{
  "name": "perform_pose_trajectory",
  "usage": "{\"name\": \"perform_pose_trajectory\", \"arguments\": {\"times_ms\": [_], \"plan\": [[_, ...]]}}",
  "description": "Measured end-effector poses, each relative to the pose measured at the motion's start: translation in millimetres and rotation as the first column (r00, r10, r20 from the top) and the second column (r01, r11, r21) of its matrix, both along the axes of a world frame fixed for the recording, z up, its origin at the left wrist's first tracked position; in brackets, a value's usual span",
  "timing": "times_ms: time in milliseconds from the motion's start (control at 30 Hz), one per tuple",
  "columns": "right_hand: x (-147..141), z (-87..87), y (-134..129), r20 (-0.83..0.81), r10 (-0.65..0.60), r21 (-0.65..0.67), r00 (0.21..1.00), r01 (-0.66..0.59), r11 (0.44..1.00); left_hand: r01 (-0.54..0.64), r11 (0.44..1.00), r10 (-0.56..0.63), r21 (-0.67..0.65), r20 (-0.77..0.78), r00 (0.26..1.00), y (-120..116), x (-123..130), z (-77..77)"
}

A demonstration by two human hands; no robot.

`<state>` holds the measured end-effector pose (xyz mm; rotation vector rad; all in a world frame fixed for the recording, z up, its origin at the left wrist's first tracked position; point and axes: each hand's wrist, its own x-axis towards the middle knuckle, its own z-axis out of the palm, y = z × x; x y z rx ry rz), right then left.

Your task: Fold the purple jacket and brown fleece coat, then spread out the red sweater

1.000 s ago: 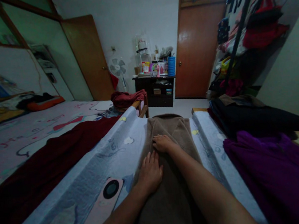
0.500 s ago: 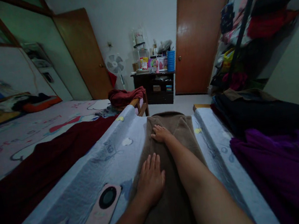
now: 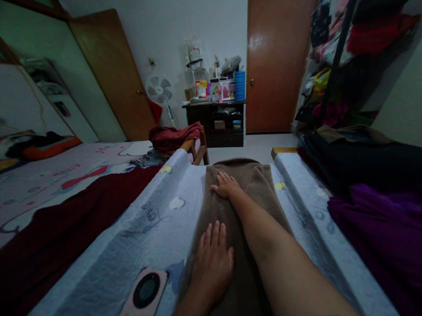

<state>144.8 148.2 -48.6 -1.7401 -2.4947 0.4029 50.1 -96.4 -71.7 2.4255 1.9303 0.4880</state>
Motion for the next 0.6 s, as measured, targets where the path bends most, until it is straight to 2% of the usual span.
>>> {"name": "perform_pose_trajectory", "arguments": {"times_ms": [167,367,500,600], "plan": [[5,7.1,-21,0.022,0.003,-0.017,1.000,-0.003,1.000,0.003,1.000,-0.004,0.030,0.003,1.000,-1,0,0.4],[30,17.6,-69,0.034,0.050,-0.008,0.998,-0.050,0.999,0.001,1.000,-0.001,-0.014,-0.028,1.000,-4,1,14.4],[52,16.4,-106,0.017,0.103,0.097,0.995,-0.104,0.990,0.009,1.000,-0.010,-0.002,-0.033,0.999,-5,1,16.6],[70,8.8,-132,-0.011,0.095,0.192,0.995,-0.091,0.977,0.013,1.000,-0.013,0.015,-0.020,1.000,-5,1,13.5]]}}
